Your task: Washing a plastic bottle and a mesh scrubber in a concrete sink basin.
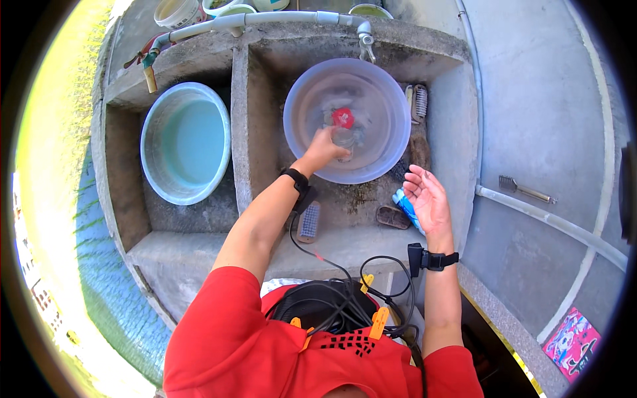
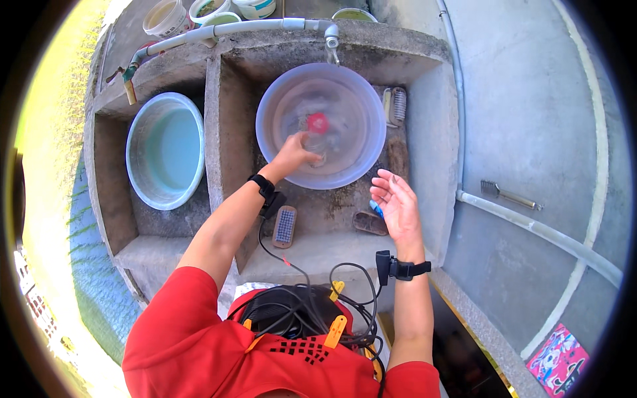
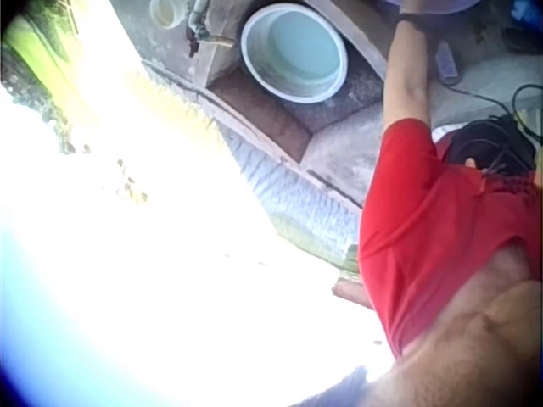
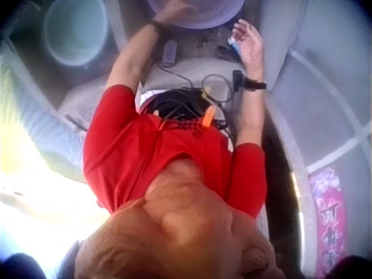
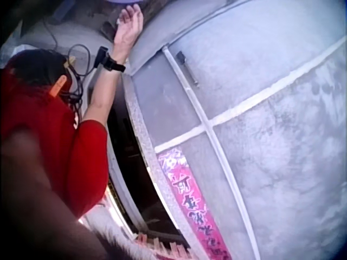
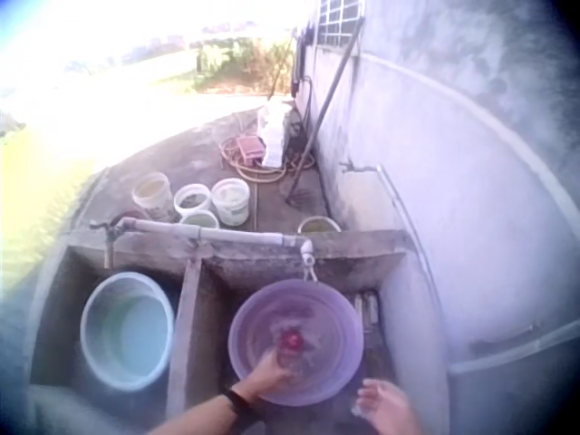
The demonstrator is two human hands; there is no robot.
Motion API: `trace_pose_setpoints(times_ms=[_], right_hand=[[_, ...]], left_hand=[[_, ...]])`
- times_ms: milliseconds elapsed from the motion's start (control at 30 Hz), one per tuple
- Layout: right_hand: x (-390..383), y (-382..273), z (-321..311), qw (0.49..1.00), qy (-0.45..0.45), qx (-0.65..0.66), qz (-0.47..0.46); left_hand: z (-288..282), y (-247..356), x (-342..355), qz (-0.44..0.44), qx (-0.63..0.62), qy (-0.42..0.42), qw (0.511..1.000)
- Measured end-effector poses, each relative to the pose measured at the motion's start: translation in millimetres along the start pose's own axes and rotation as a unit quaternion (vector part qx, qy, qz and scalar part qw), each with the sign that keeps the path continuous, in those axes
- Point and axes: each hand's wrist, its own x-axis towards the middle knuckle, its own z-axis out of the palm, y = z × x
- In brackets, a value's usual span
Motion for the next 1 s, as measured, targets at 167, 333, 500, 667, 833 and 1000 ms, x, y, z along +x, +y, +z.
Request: trace_pose_setpoints(times_ms=[167, 333, 500, 667, 833, 1000], right_hand=[[0, -10, -12, 0.999, 0.026, -0.040, -0.001], [-7, -27, -55, 0.994, 0.082, -0.063, -0.033], [-16, -32, -94, 0.976, 0.153, -0.137, -0.076], [5, -10, -104, 0.941, 0.162, -0.294, -0.052], [65, 34, -113, 0.648, 0.058, -0.734, -0.194], [100, 55, -94, 0.534, 0.011, -0.834, -0.140]], left_hand=[[-17, 12, -10, -0.173, -0.124, -0.123, 0.969], [-2, 21, -19, -0.253, -0.386, -0.128, 0.878], [12, 29, -24, -0.239, -0.479, -0.125, 0.835], [9, 46, -41, -0.235, -0.458, -0.101, 0.852], [-4, 59, -54, -0.255, -0.428, -0.186, 0.847], [-12, 87, -78, -0.206, -0.407, -0.207, 0.865]])
